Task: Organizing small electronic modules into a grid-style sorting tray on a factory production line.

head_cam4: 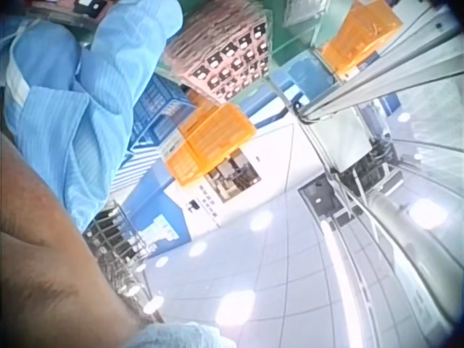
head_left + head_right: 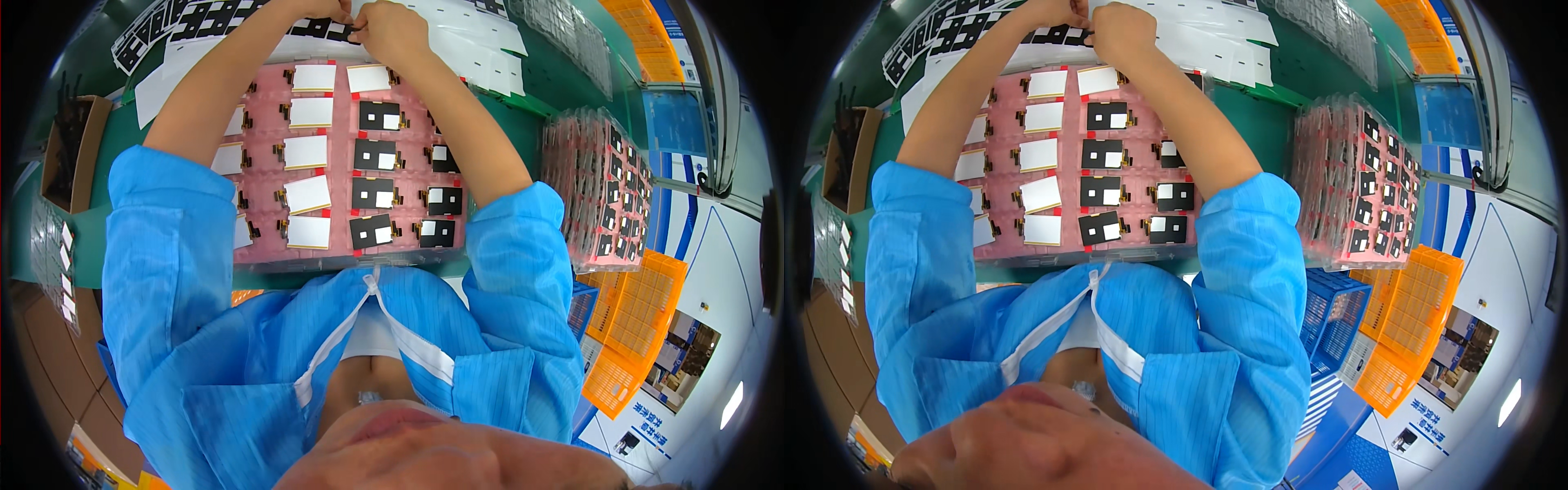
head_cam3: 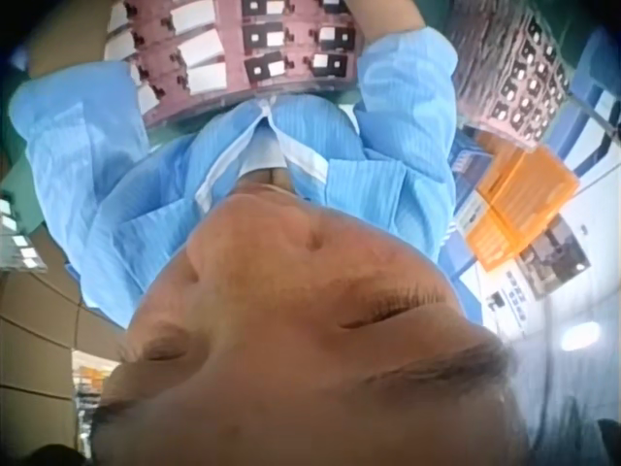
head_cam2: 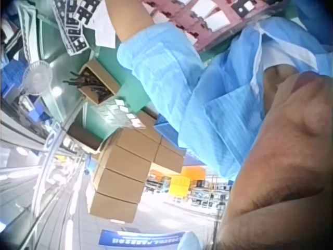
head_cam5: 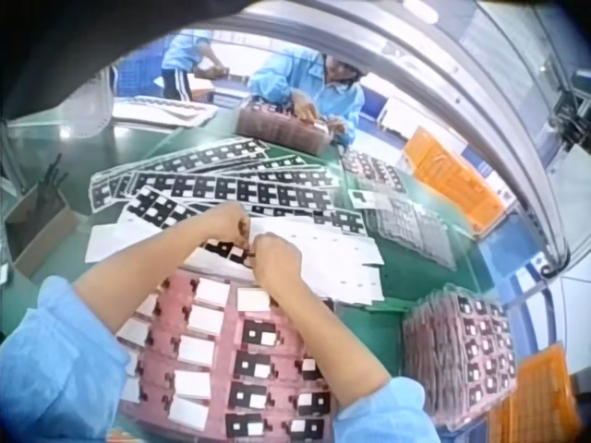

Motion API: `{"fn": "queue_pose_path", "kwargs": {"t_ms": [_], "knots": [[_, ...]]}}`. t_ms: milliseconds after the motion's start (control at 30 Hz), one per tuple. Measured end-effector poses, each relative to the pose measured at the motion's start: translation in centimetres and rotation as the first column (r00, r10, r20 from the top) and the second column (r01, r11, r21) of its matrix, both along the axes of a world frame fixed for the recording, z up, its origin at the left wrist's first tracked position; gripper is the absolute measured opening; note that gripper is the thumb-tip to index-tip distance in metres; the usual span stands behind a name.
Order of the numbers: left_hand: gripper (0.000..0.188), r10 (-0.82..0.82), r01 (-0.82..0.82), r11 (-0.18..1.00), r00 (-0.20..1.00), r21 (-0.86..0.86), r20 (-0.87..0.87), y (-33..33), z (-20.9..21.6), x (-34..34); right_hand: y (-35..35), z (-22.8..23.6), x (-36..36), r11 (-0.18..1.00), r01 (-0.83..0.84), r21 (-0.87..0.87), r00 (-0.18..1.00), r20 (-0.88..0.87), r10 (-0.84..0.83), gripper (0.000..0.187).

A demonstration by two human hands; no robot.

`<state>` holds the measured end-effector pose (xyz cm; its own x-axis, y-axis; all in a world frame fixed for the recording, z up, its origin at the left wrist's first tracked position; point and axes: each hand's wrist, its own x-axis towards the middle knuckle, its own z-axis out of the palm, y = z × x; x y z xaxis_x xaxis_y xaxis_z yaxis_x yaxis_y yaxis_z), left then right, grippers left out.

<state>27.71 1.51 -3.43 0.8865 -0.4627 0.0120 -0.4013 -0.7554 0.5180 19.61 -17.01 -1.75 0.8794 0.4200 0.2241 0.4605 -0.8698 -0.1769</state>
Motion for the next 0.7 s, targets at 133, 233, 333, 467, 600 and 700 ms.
{"fn": "queue_pose_path", "kwargs": {"t_ms": [133,233,333,467,600,700], "knots": [[0.016,0.013,-0.014,1.0,0.998,0.023,0.061,0.0,-0.9,0.8,-0.8,-1.3,0.8,0.981,-0.151,0.119,0.988,0.045,0.147,0.023],[0.015,0.076,-0.076,0.997,0.997,0.014,0.012,2.2,-2.0,0.1,-1.6,2.0,-1.0,0.659,-0.024,0.752,0.899,-0.272,0.343,0.019],[0.014,0.035,-0.04,0.999,0.969,0.014,0.243,0.3,0.3,-3.3,-5.3,3.7,-2.9,0.522,0.025,0.853,0.861,-0.284,0.422,0.025],[0.017,0.132,-0.102,0.988,0.947,-0.115,0.293,0.2,3.4,-9.2,-7.5,4.8,-6.6,0.426,0.041,0.904,0.902,-0.217,0.374,0.03],[0.02,-0.117,0.153,0.981,0.958,-0.121,0.263,0.3,4.5,-13.5,-10.2,5.2,-8.9,0.373,-0.389,0.843,0.804,0.113,0.583,0.032],[0.03,-0.038,0.043,0.999,0.974,-0.016,0.221,-1.0,5.8,-16.5,-10.6,6.1,-10.3,0.613,-0.113,0.782,0.879,-0.209,0.428,0.053]]}}
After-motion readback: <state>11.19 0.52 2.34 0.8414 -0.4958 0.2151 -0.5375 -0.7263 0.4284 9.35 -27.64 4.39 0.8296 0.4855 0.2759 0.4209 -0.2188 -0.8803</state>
